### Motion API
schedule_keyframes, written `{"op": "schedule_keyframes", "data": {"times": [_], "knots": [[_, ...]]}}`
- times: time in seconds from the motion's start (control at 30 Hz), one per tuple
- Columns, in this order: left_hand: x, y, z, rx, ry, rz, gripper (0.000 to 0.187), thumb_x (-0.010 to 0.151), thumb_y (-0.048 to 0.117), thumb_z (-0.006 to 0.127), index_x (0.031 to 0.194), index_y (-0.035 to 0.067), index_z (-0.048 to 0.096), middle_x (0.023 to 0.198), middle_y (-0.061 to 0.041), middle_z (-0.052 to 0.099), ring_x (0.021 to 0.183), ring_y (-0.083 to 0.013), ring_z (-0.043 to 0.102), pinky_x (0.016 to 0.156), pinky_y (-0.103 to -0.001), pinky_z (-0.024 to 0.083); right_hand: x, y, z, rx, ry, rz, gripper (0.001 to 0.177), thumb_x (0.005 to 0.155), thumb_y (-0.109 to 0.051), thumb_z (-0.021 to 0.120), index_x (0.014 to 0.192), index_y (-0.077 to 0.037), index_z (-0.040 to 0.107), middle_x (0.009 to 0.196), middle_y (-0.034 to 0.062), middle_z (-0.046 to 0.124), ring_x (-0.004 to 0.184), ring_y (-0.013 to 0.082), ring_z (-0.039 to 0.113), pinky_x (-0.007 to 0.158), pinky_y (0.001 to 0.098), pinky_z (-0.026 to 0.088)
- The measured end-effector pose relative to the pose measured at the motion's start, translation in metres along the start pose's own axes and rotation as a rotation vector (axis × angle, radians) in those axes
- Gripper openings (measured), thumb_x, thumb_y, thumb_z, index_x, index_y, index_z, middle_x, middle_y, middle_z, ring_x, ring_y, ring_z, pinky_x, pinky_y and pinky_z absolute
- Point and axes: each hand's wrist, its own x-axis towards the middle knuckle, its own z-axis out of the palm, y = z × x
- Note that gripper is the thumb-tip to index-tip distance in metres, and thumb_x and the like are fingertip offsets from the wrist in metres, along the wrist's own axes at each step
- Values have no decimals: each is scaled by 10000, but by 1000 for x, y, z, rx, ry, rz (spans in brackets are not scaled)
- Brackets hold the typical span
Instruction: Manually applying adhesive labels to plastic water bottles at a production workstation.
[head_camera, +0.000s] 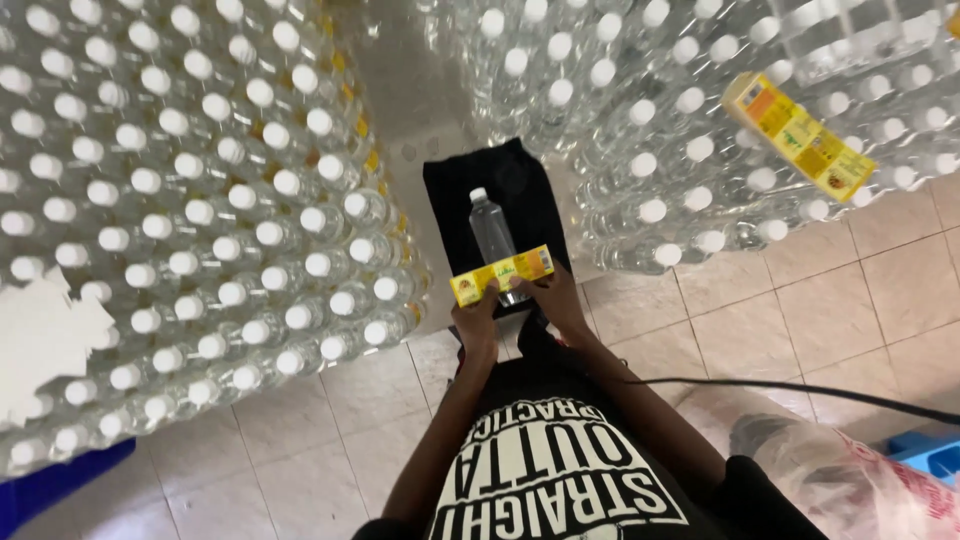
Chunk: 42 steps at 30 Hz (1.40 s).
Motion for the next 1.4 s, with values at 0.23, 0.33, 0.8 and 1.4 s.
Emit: {"op": "schedule_keyframes", "data": {"times": [0.23,0.33,0.8,1.4], "knots": [[-15,25,4,-105,-14,-50,523,870,221,982,1181,-91,700,1097,-218,761,1007,-259,748,938,-412,612,-17,-43,3,389,-147,164,579,911,-170,872,1364,2,556,1142,90,521,1048,200,598,1003,446,572],[-25,30,-5,-130,-88,8,573,885,174,957,1312,-87,678,1237,-251,758,1111,-271,748,988,-423,620,-8,-19,-7,442,-156,122,458,908,-41,839,1308,-17,617,1081,41,561,973,142,615,860,318,560],[-43,172,-6,-52,-492,384,914,818,230,957,1560,59,451,1353,-211,711,1263,-314,724,1109,-462,589,-52,-72,-31,348,-367,-152,802,726,14,975,1460,-15,655,1215,191,794,1111,268,756,1004,466,593],[-78,190,-4,-233,-365,448,678,869,130,933,1414,105,531,1169,-130,724,1160,-209,711,1049,-423,567,-82,-74,43,-469,238,-1027,746,1114,-446,542,1639,68,407,1542,212,598,1448,423,560,1245,562,414]]}}
